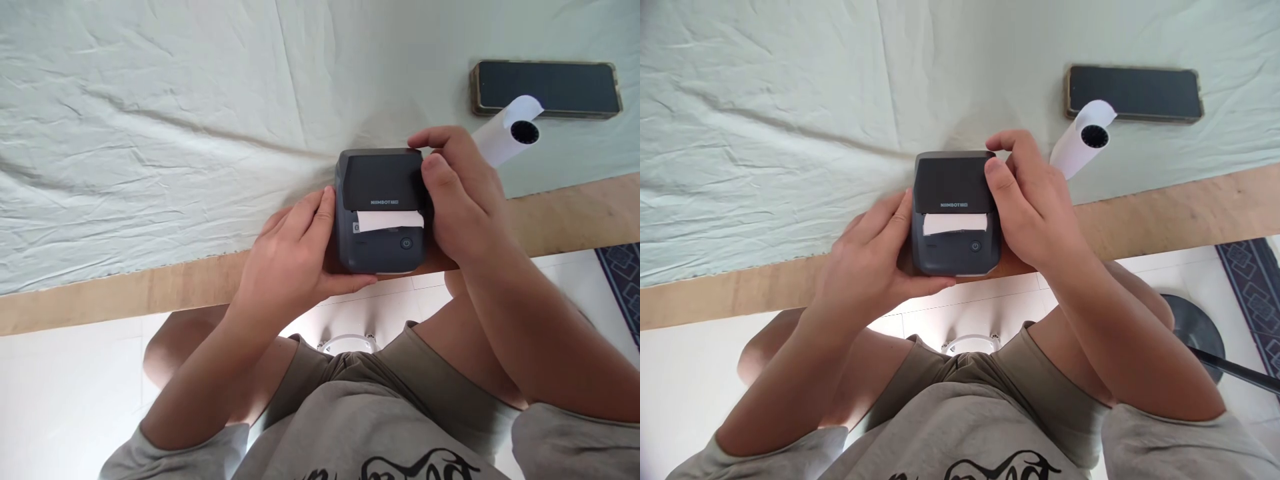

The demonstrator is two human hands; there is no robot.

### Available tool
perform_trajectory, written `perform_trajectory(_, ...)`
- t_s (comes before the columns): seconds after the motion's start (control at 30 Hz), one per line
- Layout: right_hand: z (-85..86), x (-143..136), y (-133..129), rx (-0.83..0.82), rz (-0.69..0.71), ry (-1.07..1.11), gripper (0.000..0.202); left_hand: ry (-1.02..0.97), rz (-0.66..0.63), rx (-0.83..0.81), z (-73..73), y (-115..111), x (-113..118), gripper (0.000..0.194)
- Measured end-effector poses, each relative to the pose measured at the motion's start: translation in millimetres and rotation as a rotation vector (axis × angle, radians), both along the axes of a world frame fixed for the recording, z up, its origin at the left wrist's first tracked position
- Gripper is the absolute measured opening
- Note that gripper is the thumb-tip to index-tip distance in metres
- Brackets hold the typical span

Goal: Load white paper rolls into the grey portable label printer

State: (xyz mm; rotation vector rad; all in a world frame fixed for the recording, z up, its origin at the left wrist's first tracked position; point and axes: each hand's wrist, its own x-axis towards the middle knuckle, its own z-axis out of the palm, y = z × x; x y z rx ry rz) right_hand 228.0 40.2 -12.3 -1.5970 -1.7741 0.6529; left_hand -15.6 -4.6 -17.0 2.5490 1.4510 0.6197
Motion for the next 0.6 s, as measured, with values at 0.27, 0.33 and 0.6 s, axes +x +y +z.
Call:
perform_trajectory(0.27, 11.2, -1.9, 0.2, -0.104, 0.08, -0.131, 0.071, -0.033, 0.025, -0.001, 7.5, 4.6, -1.6, 0.094)
perform_trajectory(0.33, 11.9, -2.8, 0.7, -0.103, 0.095, -0.124, 0.071, -0.06, 0.0, 0.016, 8.3, 7.2, -0.3, 0.092)
perform_trajectory(0.6, 8.0, 9.5, -0.2, -0.045, 0.182, -0.051, 0.082, -0.075, -0.017, 0.022, 2.2, 4.4, -2.1, 0.09)
